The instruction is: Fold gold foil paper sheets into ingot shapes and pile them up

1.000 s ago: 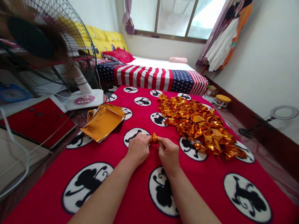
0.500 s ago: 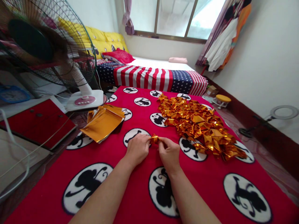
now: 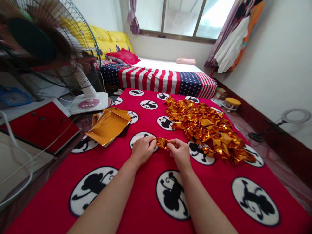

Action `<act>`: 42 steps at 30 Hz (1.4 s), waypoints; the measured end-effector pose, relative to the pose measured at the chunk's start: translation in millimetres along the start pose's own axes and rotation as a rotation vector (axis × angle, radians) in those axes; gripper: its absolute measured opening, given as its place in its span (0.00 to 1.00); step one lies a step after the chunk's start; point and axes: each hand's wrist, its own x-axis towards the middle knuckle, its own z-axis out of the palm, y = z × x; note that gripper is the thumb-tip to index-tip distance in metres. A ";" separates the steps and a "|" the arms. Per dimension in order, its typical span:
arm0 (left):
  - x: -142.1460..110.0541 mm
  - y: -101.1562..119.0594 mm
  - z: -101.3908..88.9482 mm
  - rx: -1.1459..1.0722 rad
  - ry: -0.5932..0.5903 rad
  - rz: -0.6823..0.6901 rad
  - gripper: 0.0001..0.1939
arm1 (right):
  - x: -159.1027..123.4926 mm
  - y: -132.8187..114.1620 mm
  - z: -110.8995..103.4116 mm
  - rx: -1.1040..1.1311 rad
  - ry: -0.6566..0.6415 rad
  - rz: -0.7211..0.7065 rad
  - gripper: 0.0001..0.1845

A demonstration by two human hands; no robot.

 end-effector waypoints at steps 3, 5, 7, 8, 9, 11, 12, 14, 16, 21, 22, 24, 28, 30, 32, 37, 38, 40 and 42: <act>-0.1 -1.0 0.8 0.024 0.012 0.007 0.18 | -0.7 0.7 0.7 -0.001 0.002 -0.011 0.12; -0.3 -0.7 0.3 0.030 0.020 0.022 0.19 | -1.3 0.7 1.3 -0.024 0.004 -0.028 0.12; -0.5 0.1 -0.4 0.033 0.024 0.022 0.22 | -2.3 -0.2 2.0 -0.043 0.012 -0.043 0.12; -0.7 0.7 -0.6 0.039 0.022 0.017 0.23 | -2.8 -0.7 2.4 -0.051 0.016 -0.050 0.12; -0.9 1.2 -0.8 0.047 0.021 0.014 0.24 | -3.4 -1.3 2.8 -0.059 0.024 -0.058 0.12; -1.3 2.4 -0.9 0.066 0.018 0.018 0.24 | -4.6 -1.6 3.6 -0.076 0.037 -0.079 0.11; -1.7 3.0 -0.8 0.072 0.017 0.024 0.23 | -5.1 -1.4 4.0 -0.087 0.043 -0.091 0.11; -2.2 4.0 -0.7 0.075 0.018 0.030 0.24 | -5.9 0.0 4.6 -0.104 0.051 -0.112 0.10; -2.4 4.4 -0.8 0.066 0.016 0.022 0.24 | -6.1 1.7 5.0 -0.110 0.052 -0.123 0.10; -1.3 2.6 -0.6 -0.037 -0.005 -0.047 0.24 | -5.8 2.7 5.9 -0.086 0.070 -0.127 0.10; -1.2 2.1 -0.3 -0.056 -0.008 -0.050 0.24 | -6.1 2.4 6.1 -0.086 0.072 -0.127 0.10; -1.5 1.5 0.5 -0.066 -0.006 -0.039 0.24 | -7.2 2.3 6.4 -0.098 0.074 -0.135 0.10; -3.0 2.7 1.1 -0.053 0.006 -0.027 0.24 | -9.3 3.6 6.3 -0.125 0.075 -0.175 0.10; -3.7 3.9 0.2 -0.069 0.020 -0.046 0.24 | -9.4 4.1 5.9 -0.138 0.071 -0.192 0.10; -4.2 5.2 -0.8 -0.091 0.051 -0.061 0.25 | -9.2 4.1 5.7 -0.148 0.071 -0.203 0.10; -5.0 7.2 0.4 -0.041 0.110 -0.074 0.24 | -9.7 3.9 7.2 -0.148 0.069 -0.215 0.10; -5.2 7.3 1.5 -0.018 0.114 -0.077 0.24 | -10.0 4.1 7.7 -0.146 0.066 -0.218 0.10; -5.4 7.4 3.7 0.008 0.122 -0.070 0.24 | -10.4 4.6 8.9 -0.143 0.061 -0.221 0.09; -5.7 7.5 5.5 0.010 0.128 -0.063 0.24 | -10.8 5.0 9.9 -0.141 0.055 -0.223 0.09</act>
